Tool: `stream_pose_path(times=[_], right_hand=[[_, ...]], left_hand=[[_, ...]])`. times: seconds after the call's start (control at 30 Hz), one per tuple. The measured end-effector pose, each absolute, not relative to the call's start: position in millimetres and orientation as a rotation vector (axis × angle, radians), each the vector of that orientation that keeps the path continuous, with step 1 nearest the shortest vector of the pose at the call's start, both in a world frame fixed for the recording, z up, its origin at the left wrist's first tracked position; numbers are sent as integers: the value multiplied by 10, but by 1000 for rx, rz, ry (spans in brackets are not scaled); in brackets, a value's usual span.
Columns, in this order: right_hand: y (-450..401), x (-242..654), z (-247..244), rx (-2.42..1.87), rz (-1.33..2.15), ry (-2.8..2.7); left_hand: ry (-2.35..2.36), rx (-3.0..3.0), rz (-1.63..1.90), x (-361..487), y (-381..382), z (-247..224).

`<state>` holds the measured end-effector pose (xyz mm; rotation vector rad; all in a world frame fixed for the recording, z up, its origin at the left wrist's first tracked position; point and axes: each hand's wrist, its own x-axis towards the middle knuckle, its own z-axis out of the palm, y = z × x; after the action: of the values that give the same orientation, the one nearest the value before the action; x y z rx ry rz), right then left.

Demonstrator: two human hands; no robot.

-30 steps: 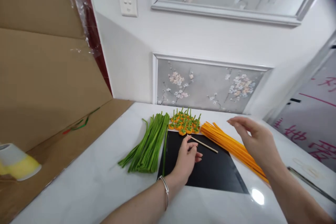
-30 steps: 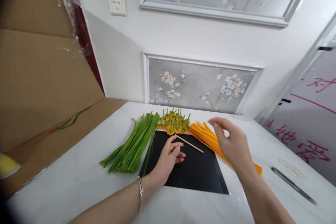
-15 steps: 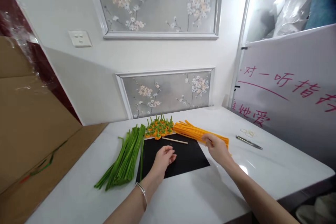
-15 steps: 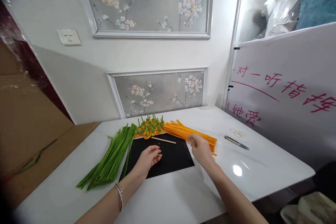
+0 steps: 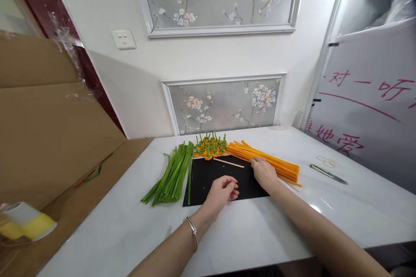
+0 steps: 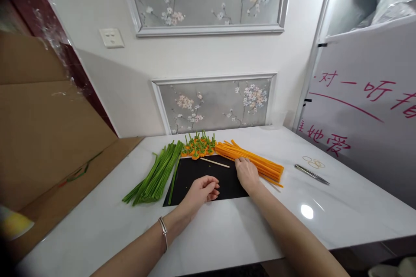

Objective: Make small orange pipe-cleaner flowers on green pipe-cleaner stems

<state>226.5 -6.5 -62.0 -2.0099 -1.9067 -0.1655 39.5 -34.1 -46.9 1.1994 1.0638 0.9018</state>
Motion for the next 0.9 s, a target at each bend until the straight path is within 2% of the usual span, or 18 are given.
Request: stream_pose_path(times=[0.43, 0.9], right_hand=[[-60, 2406, -694, -2186, -409, -1892], [-94, 2495, -679, -2193, -525, -1793]], left_hand=[[1018, 1166, 972, 374, -155, -323], [975, 1126, 975, 321, -125, -445]])
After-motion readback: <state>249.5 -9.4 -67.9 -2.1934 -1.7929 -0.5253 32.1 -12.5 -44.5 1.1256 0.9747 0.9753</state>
